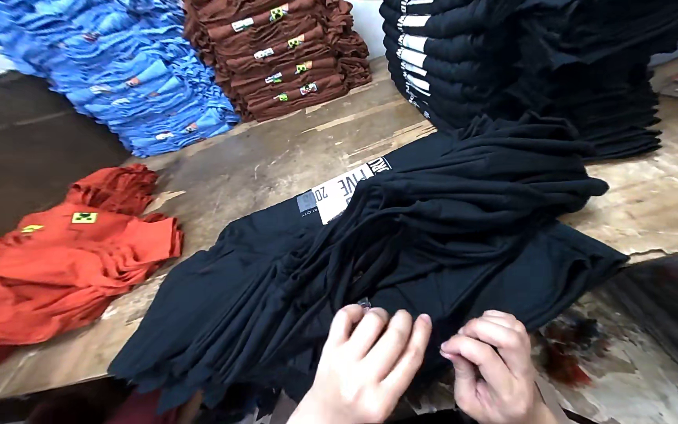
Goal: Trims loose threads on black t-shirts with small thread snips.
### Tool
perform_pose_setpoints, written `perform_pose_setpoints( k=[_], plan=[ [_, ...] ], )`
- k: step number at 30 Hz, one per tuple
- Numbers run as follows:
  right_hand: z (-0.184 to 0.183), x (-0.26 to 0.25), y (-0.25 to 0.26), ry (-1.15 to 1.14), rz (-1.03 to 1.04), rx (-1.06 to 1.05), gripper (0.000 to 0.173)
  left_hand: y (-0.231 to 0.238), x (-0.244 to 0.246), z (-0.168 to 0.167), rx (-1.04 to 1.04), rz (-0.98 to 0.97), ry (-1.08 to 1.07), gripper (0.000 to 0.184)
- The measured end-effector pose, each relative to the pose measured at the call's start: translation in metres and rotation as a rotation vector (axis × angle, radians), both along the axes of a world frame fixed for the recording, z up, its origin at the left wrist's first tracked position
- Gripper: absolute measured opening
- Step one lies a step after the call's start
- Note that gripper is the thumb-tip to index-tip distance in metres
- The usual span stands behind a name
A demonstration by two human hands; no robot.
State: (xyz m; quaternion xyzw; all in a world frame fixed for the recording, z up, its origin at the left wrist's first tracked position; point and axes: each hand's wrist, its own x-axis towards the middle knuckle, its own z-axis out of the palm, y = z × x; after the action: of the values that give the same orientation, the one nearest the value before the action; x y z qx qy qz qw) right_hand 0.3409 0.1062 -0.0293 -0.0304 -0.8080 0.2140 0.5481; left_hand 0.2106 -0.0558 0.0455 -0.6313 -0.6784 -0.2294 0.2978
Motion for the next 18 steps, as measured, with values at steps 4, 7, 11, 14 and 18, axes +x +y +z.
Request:
perform_pose_setpoints(
  k=[4, 7, 11, 14, 18],
  plan=[
    [-0.001, 0.009, 0.002, -0.043, -0.021, 0.003, 0.012, 0.002, -0.004, -0.003, 0.006, -0.011, 0.078, 0.023],
    [0.003, 0.017, 0.003, -0.176, -0.170, -0.068, 0.034, -0.005, -0.004, -0.001, 0.031, 0.022, 0.099, 0.024],
    [0.000, 0.008, -0.006, -0.121, -0.225, -0.101, 0.014, 0.003, -0.002, -0.008, 0.001, -0.009, 0.180, 0.025],
    [-0.004, 0.010, -0.010, -0.038, -0.183, -0.098, 0.008, 0.011, -0.005, -0.012, 0.004, -0.058, 0.172, 0.023],
    [0.002, 0.021, -0.002, -0.149, -0.037, 0.014, 0.018, 0.006, -0.010, -0.011, 0.060, -0.040, 0.020, 0.023]
  ],
)
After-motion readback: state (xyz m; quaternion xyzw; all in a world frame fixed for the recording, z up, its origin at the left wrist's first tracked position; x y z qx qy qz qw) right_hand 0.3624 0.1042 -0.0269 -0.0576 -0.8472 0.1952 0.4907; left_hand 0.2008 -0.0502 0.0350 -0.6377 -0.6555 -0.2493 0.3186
